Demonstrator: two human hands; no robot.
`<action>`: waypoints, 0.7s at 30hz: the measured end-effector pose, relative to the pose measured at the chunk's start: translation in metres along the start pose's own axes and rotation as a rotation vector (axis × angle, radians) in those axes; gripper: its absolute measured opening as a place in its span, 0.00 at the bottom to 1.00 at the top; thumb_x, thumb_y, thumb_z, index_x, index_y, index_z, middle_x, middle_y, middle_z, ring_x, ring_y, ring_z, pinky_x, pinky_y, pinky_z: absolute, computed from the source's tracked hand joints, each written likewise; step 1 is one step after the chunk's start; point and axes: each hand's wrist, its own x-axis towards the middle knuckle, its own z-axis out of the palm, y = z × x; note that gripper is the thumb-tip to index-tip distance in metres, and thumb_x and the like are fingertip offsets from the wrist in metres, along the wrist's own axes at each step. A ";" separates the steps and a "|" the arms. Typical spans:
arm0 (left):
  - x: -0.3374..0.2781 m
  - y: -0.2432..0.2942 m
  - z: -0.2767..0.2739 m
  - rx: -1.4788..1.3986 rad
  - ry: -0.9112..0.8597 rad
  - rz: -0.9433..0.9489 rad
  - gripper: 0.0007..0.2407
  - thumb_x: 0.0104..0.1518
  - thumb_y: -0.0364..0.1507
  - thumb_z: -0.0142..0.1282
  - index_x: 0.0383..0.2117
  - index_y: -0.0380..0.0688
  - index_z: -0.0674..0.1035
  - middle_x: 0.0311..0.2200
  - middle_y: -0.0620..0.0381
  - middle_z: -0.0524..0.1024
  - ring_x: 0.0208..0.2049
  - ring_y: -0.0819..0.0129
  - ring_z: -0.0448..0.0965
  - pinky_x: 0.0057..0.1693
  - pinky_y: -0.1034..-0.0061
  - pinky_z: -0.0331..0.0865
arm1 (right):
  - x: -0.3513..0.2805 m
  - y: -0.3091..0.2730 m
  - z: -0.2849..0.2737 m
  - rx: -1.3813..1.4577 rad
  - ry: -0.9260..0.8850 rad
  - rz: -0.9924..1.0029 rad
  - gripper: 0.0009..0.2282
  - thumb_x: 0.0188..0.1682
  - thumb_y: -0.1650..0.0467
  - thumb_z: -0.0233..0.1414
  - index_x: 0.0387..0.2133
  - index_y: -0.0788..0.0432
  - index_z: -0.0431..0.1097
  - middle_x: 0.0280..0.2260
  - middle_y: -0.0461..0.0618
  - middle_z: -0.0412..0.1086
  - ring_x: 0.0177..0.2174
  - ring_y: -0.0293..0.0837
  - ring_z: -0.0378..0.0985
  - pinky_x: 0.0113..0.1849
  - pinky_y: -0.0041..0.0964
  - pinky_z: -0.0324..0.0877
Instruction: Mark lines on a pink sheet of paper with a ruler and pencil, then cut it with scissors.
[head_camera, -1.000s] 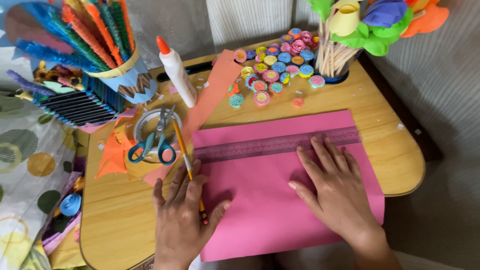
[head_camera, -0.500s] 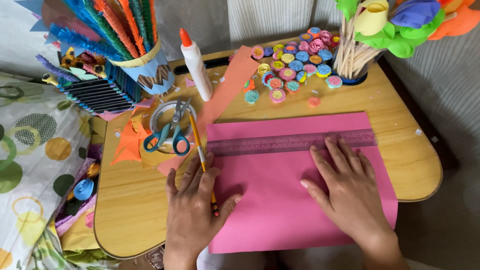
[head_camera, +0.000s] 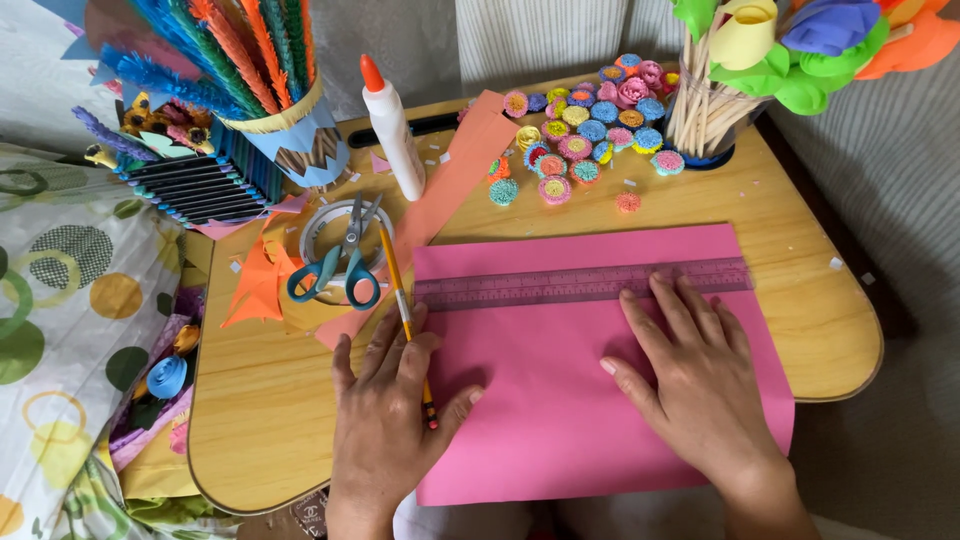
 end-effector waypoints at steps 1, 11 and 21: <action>0.000 0.000 0.001 -0.001 -0.001 0.000 0.22 0.55 0.50 0.56 0.44 0.47 0.74 0.62 0.52 0.72 0.67 0.54 0.65 0.65 0.37 0.51 | 0.001 0.000 -0.001 0.000 -0.001 0.000 0.30 0.48 0.51 0.48 0.61 0.49 0.66 0.65 0.56 0.63 0.62 0.55 0.67 0.58 0.54 0.62; -0.002 -0.003 0.004 0.001 -0.027 -0.009 0.25 0.54 0.55 0.53 0.44 0.47 0.72 0.62 0.53 0.72 0.67 0.53 0.65 0.63 0.30 0.49 | 0.020 0.032 -0.004 0.046 -0.021 -0.176 0.26 0.48 0.50 0.50 0.54 0.52 0.72 0.55 0.54 0.72 0.52 0.55 0.75 0.49 0.50 0.71; 0.003 0.000 0.002 0.065 -0.040 -0.014 0.25 0.53 0.55 0.53 0.43 0.47 0.74 0.59 0.53 0.74 0.66 0.56 0.66 0.65 0.28 0.45 | 0.105 0.115 0.037 0.213 -0.466 -0.651 0.27 0.36 0.76 0.53 0.51 0.39 0.75 0.35 0.42 0.73 0.36 0.54 0.77 0.40 0.52 0.66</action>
